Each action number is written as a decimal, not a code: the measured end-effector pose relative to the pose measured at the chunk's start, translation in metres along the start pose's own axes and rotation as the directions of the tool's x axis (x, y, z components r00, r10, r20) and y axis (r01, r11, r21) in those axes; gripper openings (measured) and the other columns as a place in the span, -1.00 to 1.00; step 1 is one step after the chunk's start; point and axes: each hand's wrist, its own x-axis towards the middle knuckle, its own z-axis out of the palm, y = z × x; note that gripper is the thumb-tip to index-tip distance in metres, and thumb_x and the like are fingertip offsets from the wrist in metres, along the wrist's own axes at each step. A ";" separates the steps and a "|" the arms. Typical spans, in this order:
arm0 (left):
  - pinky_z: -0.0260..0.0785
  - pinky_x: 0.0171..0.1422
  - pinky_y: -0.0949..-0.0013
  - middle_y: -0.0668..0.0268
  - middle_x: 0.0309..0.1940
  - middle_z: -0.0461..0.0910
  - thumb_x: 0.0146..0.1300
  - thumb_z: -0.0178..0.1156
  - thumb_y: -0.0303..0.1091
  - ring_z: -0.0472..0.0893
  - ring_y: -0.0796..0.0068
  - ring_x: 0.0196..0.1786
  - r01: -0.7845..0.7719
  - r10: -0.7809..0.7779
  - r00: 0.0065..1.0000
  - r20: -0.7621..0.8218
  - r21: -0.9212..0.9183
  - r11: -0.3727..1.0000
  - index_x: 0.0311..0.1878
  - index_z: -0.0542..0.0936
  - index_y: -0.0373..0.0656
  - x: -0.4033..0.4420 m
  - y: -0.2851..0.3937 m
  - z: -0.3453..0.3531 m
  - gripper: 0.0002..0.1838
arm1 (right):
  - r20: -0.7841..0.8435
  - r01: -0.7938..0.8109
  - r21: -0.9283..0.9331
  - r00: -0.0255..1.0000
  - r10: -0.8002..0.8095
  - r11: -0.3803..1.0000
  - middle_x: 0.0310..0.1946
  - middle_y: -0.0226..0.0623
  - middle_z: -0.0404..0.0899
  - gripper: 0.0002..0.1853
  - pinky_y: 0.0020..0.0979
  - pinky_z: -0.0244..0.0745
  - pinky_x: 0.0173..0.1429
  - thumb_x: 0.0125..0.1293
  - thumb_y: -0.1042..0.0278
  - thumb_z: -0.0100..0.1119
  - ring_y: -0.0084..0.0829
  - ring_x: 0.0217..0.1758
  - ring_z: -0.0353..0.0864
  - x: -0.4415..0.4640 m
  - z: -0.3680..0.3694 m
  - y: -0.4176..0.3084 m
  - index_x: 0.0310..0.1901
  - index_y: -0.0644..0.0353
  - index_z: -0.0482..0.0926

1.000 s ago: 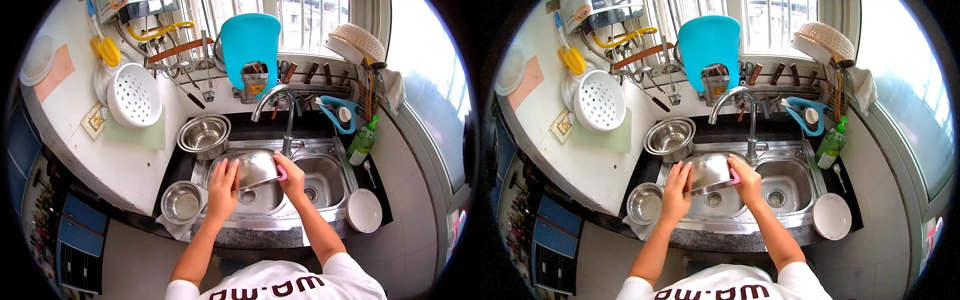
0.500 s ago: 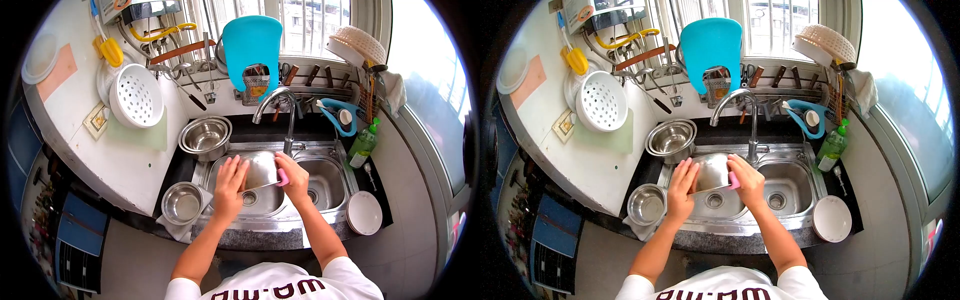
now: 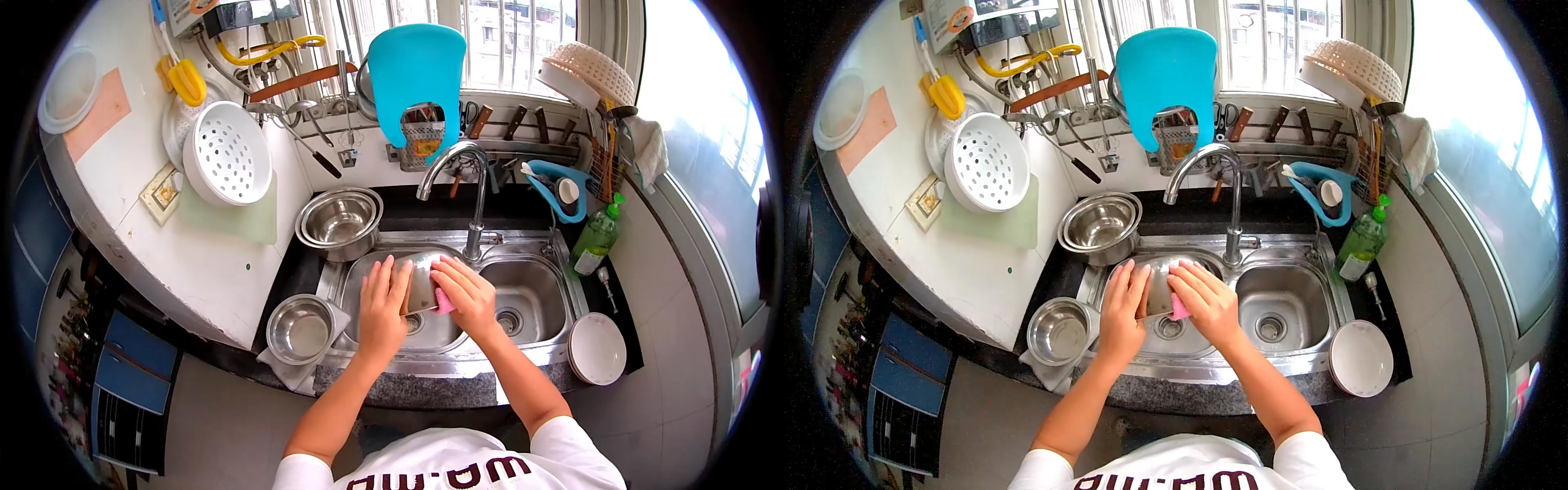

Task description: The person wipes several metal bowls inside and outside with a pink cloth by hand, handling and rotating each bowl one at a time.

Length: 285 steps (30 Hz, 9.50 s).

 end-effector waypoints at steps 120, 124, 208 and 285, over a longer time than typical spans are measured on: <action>0.33 0.21 0.15 -0.05 0.22 0.38 0.12 0.20 -0.61 0.45 -0.07 0.18 0.175 -0.179 0.984 -0.001 -0.199 0.964 0.25 0.47 0.00 -0.031 0.011 -0.008 -0.42 | 0.016 -0.435 0.113 0.900 0.436 0.893 -0.07 -0.12 0.64 -0.66 -0.29 0.54 0.12 0.01 0.73 0.21 -0.17 0.05 0.63 -0.058 -0.016 -0.009 -0.11 0.28 0.60; 0.21 0.28 0.03 -0.03 0.25 0.36 0.20 0.16 -0.49 0.38 -0.10 0.24 0.071 -0.068 0.994 0.085 -0.034 0.997 0.25 0.49 0.07 -0.033 0.017 0.007 -0.49 | 0.071 -0.109 0.010 0.992 0.108 0.994 -0.15 -0.22 0.67 -0.77 -0.17 0.54 0.13 0.02 0.49 0.28 -0.19 0.00 0.66 -0.036 -0.012 -0.019 -0.21 0.22 0.63; 0.23 0.29 0.02 -0.09 0.22 0.37 0.17 0.09 -0.61 0.38 -0.12 0.24 0.043 -0.043 0.995 0.093 -0.002 0.999 0.28 0.40 -0.10 -0.044 0.011 0.010 -0.44 | 0.128 -0.158 0.073 0.981 0.147 0.985 -0.12 -0.23 0.66 -0.69 -0.25 0.56 0.15 -0.07 0.65 0.24 -0.24 0.03 0.64 -0.038 -0.011 -0.024 -0.20 0.21 0.63; 0.29 0.29 0.19 -0.07 0.28 0.29 0.07 0.07 -0.71 0.39 0.00 0.28 0.206 -0.184 0.971 0.152 -0.151 0.967 0.30 0.38 -0.11 -0.051 0.006 -0.014 -0.35 | 0.021 -0.572 0.235 0.811 0.584 0.786 -0.17 -0.22 0.68 -0.67 -0.42 0.52 0.06 0.02 0.72 0.25 -0.37 -0.07 0.67 -0.070 -0.013 -0.012 -0.13 0.26 0.60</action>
